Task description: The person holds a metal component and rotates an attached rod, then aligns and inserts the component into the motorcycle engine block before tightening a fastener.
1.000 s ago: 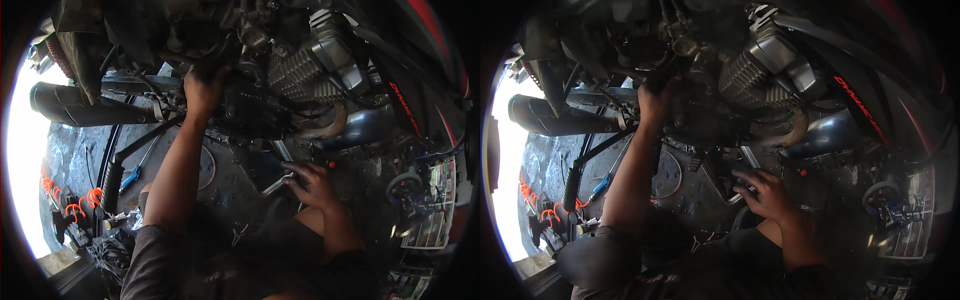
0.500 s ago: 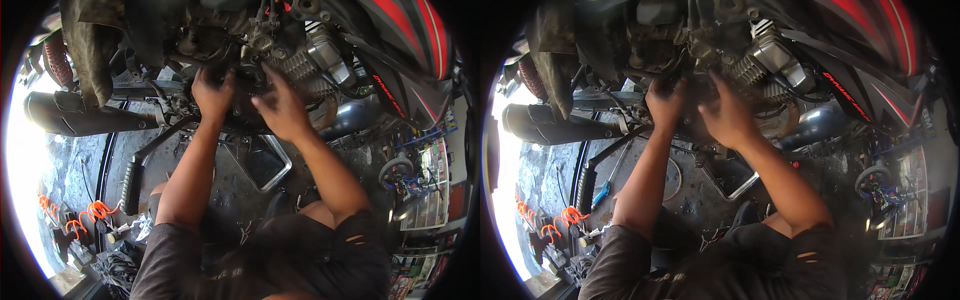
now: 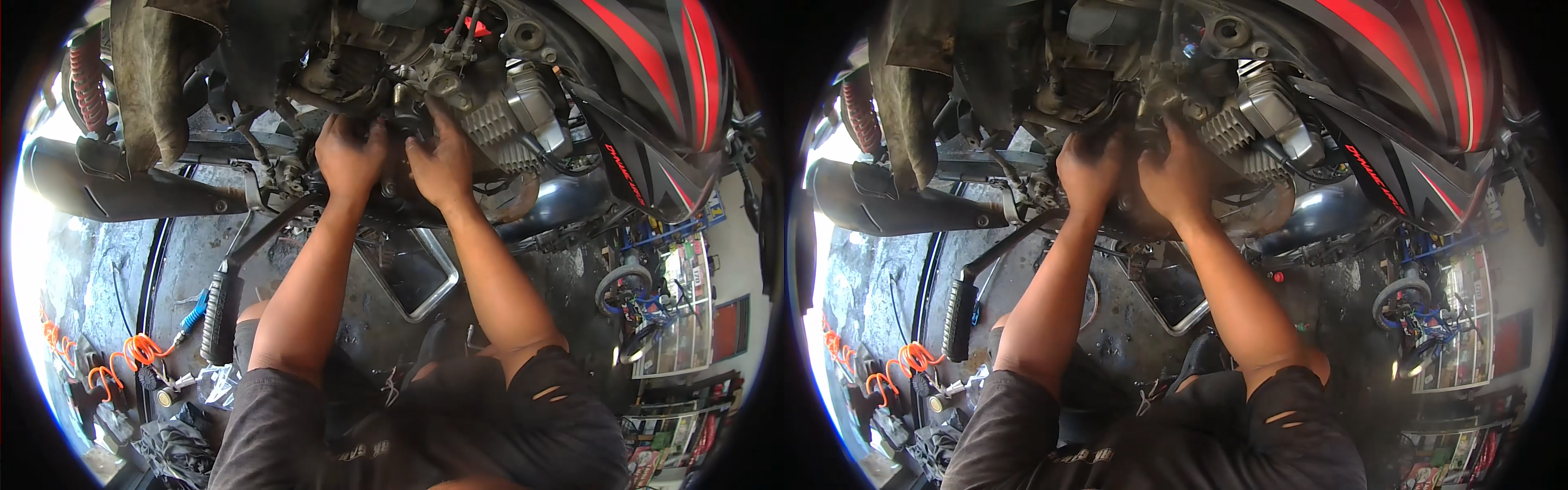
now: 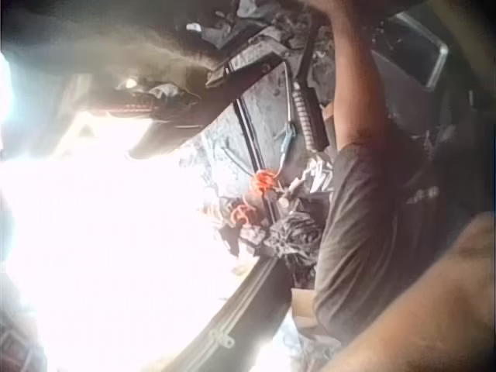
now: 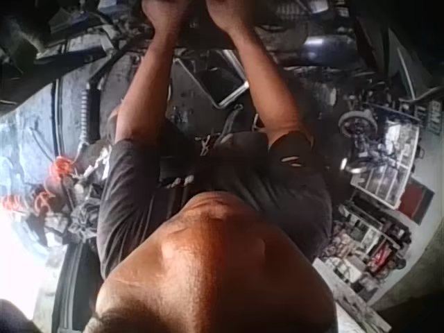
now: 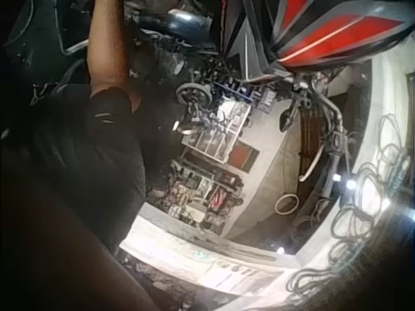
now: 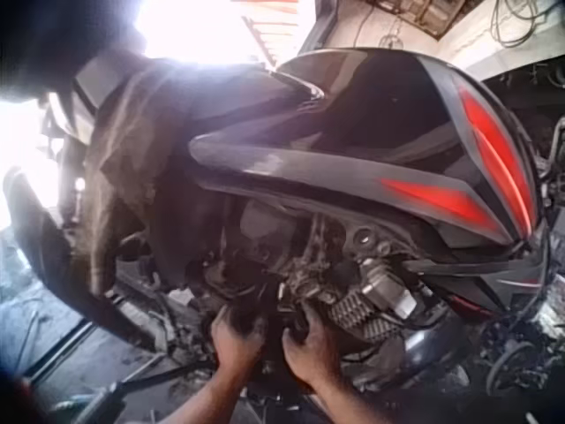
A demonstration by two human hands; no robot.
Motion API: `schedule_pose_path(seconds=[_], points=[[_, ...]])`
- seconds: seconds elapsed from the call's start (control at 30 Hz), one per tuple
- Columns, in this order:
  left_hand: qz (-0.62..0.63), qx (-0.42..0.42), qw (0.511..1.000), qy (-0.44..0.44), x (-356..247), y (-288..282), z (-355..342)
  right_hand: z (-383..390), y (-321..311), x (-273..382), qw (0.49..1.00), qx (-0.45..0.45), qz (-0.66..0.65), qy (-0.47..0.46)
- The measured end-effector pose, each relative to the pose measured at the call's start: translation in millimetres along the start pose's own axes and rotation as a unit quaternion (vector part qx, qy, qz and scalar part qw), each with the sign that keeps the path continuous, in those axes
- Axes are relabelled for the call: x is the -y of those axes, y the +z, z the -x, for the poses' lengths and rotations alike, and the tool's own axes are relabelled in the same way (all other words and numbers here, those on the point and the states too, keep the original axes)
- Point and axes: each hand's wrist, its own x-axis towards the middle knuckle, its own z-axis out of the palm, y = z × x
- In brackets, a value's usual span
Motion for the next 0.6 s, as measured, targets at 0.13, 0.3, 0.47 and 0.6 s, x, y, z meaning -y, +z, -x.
schedule_pose_path(seconds=[0.13,0.3,0.47,0.6], points=[[0.003,-0.006,1.0,0.005,-0.6,-1.2,-0.5,-1.4,0.3,6.1,1.0,0.012,0.013,-0.015],[0.031,-0.024,0.999,0.03,-0.9,1.6,-1.0,-7.8,-9.4,16.6,0.998,0.006,0.04,-0.05],[0.01,-0.021,0.999,0.023,-0.2,-0.3,-0.2,1.9,-11.9,18.2,0.994,-0.021,0.073,-0.073],[0.006,-0.021,0.999,0.034,-1.8,0.3,0.2,12.2,-9.6,12.4,0.987,-0.064,0.065,-0.129]])
